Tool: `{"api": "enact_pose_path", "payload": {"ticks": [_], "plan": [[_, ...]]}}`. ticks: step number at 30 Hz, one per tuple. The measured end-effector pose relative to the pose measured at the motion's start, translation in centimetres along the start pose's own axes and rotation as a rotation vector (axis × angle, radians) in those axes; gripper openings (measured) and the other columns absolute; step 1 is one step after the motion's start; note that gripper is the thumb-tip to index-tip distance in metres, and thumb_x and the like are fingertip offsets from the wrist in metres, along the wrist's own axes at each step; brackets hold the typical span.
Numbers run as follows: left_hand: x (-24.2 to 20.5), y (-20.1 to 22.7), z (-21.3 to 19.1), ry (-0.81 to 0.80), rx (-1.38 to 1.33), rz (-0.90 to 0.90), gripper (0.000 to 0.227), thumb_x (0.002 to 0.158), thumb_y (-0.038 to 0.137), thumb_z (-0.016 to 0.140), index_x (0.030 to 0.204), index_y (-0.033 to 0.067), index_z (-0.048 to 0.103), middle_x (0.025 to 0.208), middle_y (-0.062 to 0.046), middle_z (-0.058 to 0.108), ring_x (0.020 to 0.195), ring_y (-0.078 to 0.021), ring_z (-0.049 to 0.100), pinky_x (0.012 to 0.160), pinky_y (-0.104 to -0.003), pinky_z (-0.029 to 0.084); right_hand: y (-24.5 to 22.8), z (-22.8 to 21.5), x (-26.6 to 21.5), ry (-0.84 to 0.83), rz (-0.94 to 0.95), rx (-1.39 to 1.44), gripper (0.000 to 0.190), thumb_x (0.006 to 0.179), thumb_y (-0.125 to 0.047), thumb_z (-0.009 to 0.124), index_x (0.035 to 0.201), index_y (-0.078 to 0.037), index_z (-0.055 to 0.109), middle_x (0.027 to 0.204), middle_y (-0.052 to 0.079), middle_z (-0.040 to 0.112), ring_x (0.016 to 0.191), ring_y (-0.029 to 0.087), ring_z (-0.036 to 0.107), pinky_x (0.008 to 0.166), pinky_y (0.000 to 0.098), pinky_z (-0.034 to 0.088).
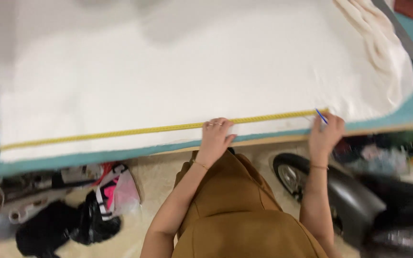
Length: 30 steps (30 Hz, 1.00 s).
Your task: Measuring and marking a large piece of white fabric on a table in an atelier using a metal ruler, tape measure, and marking pen.
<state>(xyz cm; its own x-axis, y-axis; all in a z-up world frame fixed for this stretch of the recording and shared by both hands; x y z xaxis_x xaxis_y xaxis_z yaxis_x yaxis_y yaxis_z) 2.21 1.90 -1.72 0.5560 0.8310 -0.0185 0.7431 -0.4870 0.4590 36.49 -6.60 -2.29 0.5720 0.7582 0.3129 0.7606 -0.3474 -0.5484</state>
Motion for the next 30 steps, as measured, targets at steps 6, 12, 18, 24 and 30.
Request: {"api": "enact_pose_path", "payload": {"ticks": [6,12,18,24,30], "plan": [[-0.1,0.5,-0.3,0.055,-0.004,-0.012,0.041,0.098,0.044,0.061,0.124,0.0119,0.063,0.123,-0.007,0.06,0.123,-0.0269,0.053,0.111,-0.052,0.036,2.9,1.4,2.0,-0.002,-0.067,0.0,0.018,0.108,-0.012,0.067,0.118,0.003,0.064,0.124,0.02,0.051,0.119,0.037,0.048,0.103,0.0499,0.041],[-0.6,1.1,-1.5,0.109,-0.039,-0.054,0.034,0.096,0.037,0.066,0.118,0.0114,0.063,0.119,-0.005,0.061,0.12,-0.0255,0.055,0.11,-0.049,0.036,1.4,1.0,2.2,-0.002,-0.145,-0.056,0.016,0.109,-0.011,0.068,0.117,0.002,0.063,0.12,0.017,0.049,0.119,0.035,0.046,0.107,0.0502,0.038],[-0.1,1.3,-0.5,0.098,0.001,-0.086,0.031,0.097,0.035,0.066,0.116,0.0116,0.063,0.116,-0.006,0.063,0.115,-0.0254,0.057,0.108,-0.049,0.035,2.2,0.9,2.6,-0.03,-0.107,-0.074,0.016,0.108,-0.011,0.068,0.116,0.001,0.064,0.125,0.017,0.048,0.12,0.034,0.044,0.107,0.0506,0.036],[-0.5,2.1,-1.6,0.177,-0.006,-0.095,0.028,0.096,0.033,0.067,0.116,0.0123,0.063,0.115,-0.005,0.063,0.115,-0.0249,0.057,0.107,-0.048,0.037,3.5,1.0,3.3,-0.045,-0.091,-0.094,0.018,0.109,-0.014,0.067,0.119,0.001,0.065,0.129,0.017,0.047,0.123,0.035,0.043,0.107,0.0518,0.035],[0.0,1.6,0.1,0.172,0.006,-0.116,0.026,0.096,0.033,0.068,0.112,0.0127,0.062,0.113,-0.005,0.063,0.113,-0.0249,0.057,0.105,-0.048,0.036,4.1,1.1,4.0,-0.065,-0.099,-0.1,0.02,0.107,-0.014,0.069,0.119,0.001,0.065,0.129,0.018,0.045,0.123,0.036,0.042,0.107,0.0534,0.034]]}}
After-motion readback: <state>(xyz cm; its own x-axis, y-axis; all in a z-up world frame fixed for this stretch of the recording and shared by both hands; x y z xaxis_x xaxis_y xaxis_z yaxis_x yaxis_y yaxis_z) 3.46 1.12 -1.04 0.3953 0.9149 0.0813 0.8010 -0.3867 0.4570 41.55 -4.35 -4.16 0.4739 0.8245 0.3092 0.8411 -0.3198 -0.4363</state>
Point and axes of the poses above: each hand's wrist, its own x-axis towards the middle knuckle, its own z-axis out of the palm, y = z × x, the point moved 2 cm from there along x, towards the middle knuckle
